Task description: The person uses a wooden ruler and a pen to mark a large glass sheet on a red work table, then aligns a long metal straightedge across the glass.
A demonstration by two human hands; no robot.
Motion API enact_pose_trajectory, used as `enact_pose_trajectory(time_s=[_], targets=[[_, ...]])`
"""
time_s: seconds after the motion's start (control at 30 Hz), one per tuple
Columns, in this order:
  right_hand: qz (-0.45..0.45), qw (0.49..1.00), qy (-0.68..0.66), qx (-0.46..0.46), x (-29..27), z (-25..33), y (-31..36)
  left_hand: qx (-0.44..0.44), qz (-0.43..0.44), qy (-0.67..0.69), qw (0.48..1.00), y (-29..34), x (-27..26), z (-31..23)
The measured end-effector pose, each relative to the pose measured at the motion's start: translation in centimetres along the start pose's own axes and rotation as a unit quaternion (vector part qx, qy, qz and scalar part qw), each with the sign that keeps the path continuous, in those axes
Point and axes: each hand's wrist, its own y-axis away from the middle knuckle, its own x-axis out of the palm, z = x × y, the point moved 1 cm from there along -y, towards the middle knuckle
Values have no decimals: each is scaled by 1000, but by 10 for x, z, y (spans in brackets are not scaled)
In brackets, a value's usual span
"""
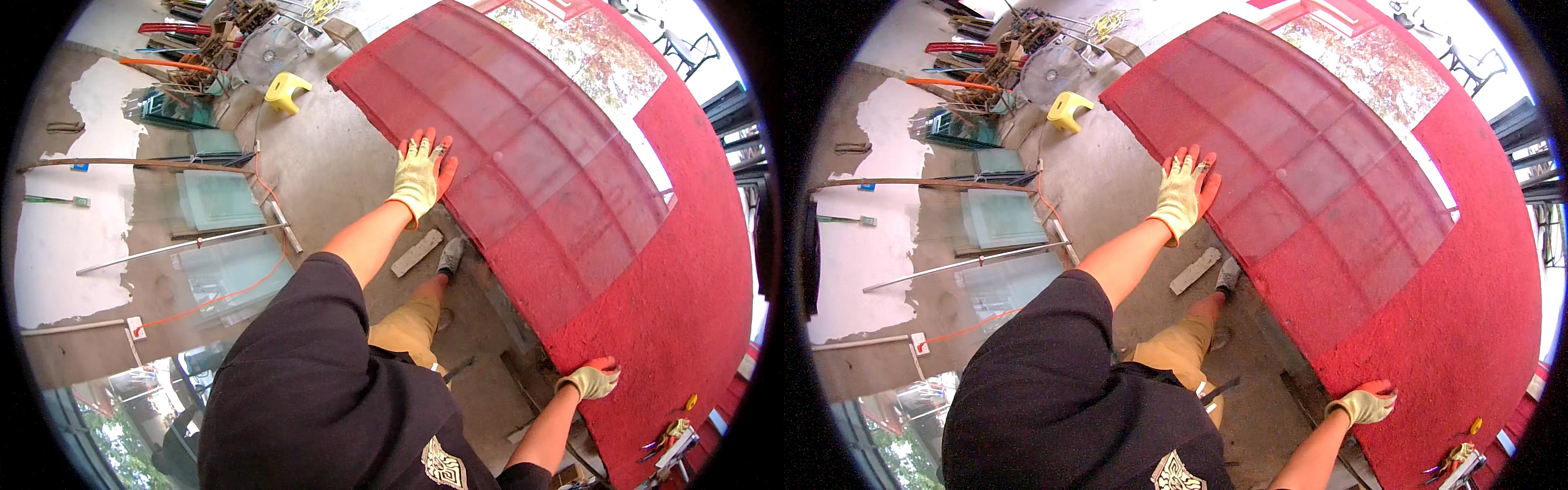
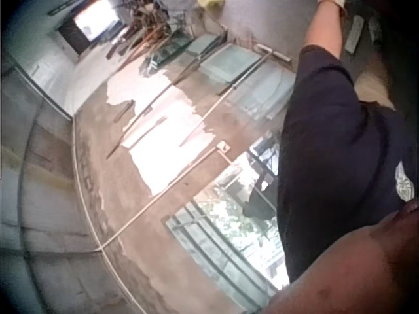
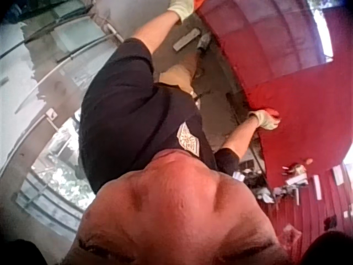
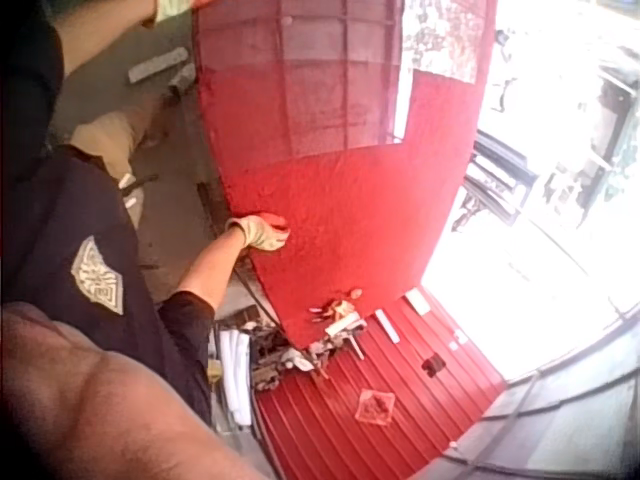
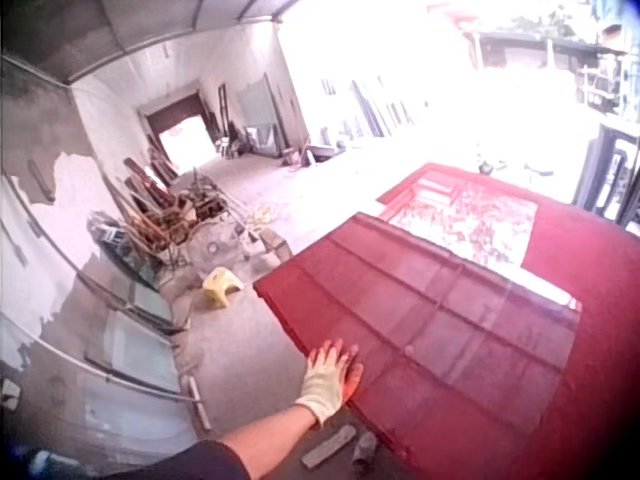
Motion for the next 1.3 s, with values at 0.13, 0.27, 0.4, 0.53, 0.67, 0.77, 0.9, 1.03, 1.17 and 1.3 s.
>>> enact_pose_trajectory(time_s=[0.13,0.27,0.4,0.53,0.67,0.77,0.9,1.03,1.17,1.3], targets=[[38,998,38,42,12,1,-10,1,3,-9,1000,7,-3,-1],[35,997,40,62,3,10,-11,7,5,-6,1000,1,-3,-6],[47,994,61,74,-9,18,-16,-82,53,-3,995,-26,6,-29],[20,996,60,62,-11,22,-18,-82,-22,50,995,-57,26,-79],[45,996,34,74,-8,22,-19,-28,-49,-85,995,-56,35,-98],[39,996,52,57,-6,19,-19,-4,-79,-69,994,-52,41,-95],[54,995,38,81,-2,17,-18,5,-82,-84,993,-57,52,-89],[57,993,26,100,3,15,-17,-5,-71,-48,996,-58,57,-87],[36,994,19,105,7,14,-15,-5,-65,-51,997,-56,56,-88],[25,994,16,105,9,14,-14,-18,-48,-30,998,-57,52,-90]])
